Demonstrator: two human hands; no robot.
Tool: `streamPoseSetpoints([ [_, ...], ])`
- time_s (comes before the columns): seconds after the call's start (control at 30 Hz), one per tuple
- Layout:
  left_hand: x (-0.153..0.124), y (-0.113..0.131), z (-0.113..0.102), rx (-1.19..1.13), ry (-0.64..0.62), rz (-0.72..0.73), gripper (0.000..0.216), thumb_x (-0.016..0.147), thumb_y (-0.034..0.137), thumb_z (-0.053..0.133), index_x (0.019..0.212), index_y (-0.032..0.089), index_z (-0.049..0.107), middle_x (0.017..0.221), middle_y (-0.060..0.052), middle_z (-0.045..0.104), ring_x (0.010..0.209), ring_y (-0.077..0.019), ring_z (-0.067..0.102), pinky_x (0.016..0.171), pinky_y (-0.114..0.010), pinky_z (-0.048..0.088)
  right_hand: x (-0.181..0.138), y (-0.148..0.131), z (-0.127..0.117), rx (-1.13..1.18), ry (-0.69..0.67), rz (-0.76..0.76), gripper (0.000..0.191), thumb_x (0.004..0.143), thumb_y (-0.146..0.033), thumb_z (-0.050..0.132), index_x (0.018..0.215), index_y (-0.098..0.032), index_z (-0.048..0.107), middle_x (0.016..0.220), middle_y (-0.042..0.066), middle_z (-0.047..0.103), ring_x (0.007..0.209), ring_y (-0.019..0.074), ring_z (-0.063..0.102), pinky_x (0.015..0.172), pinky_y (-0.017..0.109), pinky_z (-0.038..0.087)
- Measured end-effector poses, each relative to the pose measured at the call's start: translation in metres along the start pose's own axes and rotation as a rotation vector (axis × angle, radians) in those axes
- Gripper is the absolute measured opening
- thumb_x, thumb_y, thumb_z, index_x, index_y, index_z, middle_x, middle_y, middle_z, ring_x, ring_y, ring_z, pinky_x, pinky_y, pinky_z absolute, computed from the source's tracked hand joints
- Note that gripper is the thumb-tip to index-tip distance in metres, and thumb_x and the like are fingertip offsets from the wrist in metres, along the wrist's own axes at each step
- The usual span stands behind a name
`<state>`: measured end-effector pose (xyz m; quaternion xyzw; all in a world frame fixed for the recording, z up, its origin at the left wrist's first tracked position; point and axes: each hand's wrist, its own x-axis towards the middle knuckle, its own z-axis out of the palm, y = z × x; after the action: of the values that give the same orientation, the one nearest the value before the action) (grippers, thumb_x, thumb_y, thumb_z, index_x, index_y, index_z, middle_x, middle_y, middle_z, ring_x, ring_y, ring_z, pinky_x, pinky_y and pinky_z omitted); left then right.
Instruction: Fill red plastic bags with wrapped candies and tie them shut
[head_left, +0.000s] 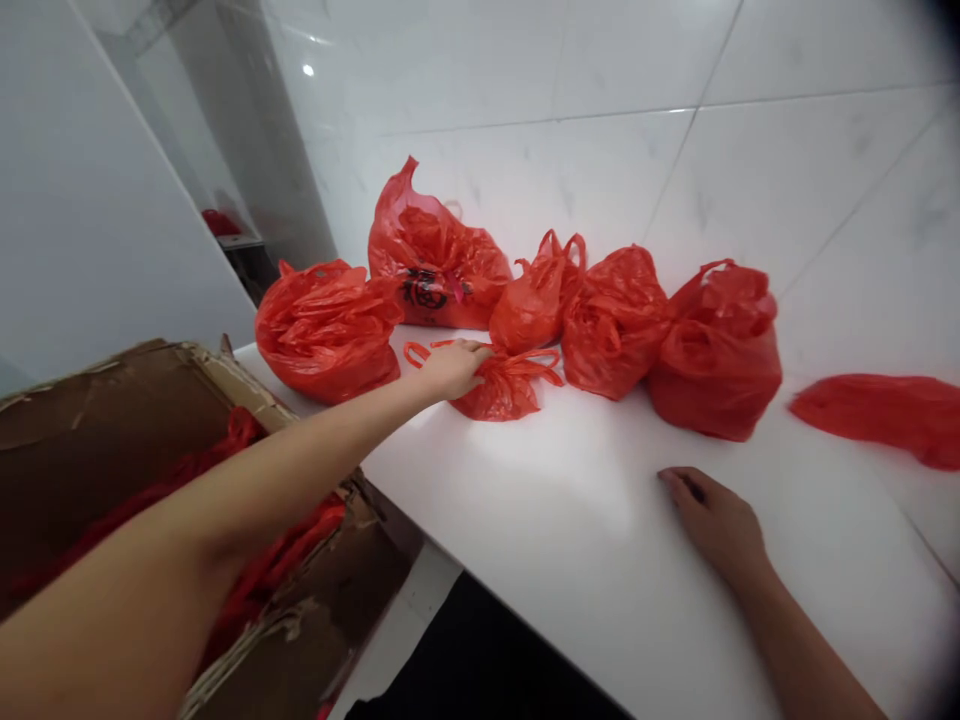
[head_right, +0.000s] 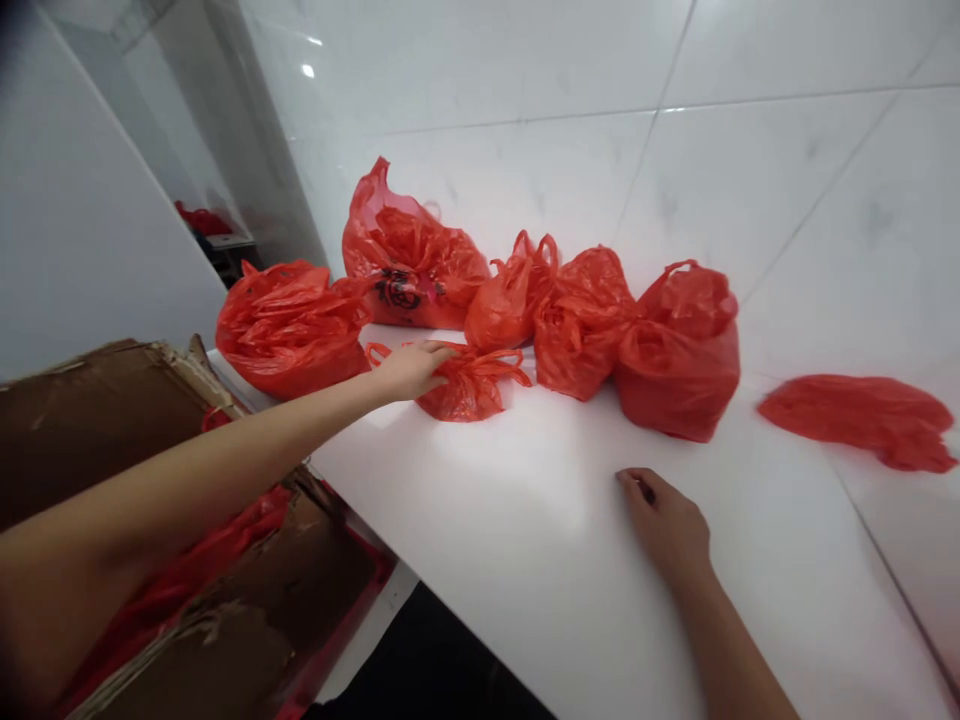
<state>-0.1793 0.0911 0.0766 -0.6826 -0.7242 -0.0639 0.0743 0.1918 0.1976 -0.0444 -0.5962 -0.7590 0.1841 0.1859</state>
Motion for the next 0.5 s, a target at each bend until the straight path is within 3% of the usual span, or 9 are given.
streamPoseSetpoints([
  [0.07,0.014,0.003,0.017,0.005,-0.041,0.006,0.041,0.079,0.02,0.053,0.12,0.015,0.06,0.117,-0.013,0.064,0.107,-0.0244,0.058,0.084,-0.031,0.043,0.0,0.0,-0.002,0.018,-0.006,-0.014,0.043,0.082,-0.057,0.04,0.099,-0.028,0.066,0.088,0.001,0.069,0.081,0.0235,0.063,0.068,0.031,0.045],
  [0.13,0.019,0.001,0.022,0.007,-0.082,0.003,0.033,0.079,0.017,0.049,0.107,0.014,0.066,0.101,-0.011,0.069,0.096,-0.0231,0.062,0.08,-0.03,0.044,-0.001,0.0,-0.003,0.026,-0.014,-0.015,0.042,0.082,-0.057,0.04,0.097,-0.028,0.066,0.085,0.001,0.069,0.08,0.0228,0.063,0.066,0.031,0.045],
  [0.27,0.0,-0.008,-0.008,-0.029,-0.157,-0.011,0.02,0.079,0.029,0.052,0.084,0.017,0.068,0.079,-0.006,0.069,0.075,-0.0202,0.063,0.067,-0.028,0.046,0.001,0.001,-0.005,0.025,-0.023,0.005,0.041,0.082,-0.058,0.041,0.096,-0.029,0.066,0.085,0.0,0.069,0.079,0.0224,0.062,0.064,0.031,0.044],
  [0.37,-0.044,-0.02,-0.05,-0.18,-0.183,-0.087,0.034,0.085,0.045,0.045,0.086,0.018,0.066,0.079,-0.003,0.069,0.07,-0.0178,0.063,0.062,-0.026,0.048,0.003,0.002,-0.004,0.014,-0.043,0.033,0.041,0.081,-0.059,0.041,0.097,-0.03,0.066,0.087,0.0,0.069,0.08,0.024,0.062,0.066,0.032,0.044],
  [0.5,-0.136,-0.045,-0.098,-0.881,-0.15,-0.566,0.041,0.078,0.05,0.057,0.104,0.019,0.064,0.097,-0.004,0.072,0.088,-0.0219,0.066,0.075,-0.032,0.052,0.006,0.006,-0.003,-0.022,-0.053,0.056,0.043,0.08,-0.061,0.042,0.1,-0.031,0.065,0.093,0.002,0.07,0.084,0.0273,0.063,0.067,0.035,0.045],
])
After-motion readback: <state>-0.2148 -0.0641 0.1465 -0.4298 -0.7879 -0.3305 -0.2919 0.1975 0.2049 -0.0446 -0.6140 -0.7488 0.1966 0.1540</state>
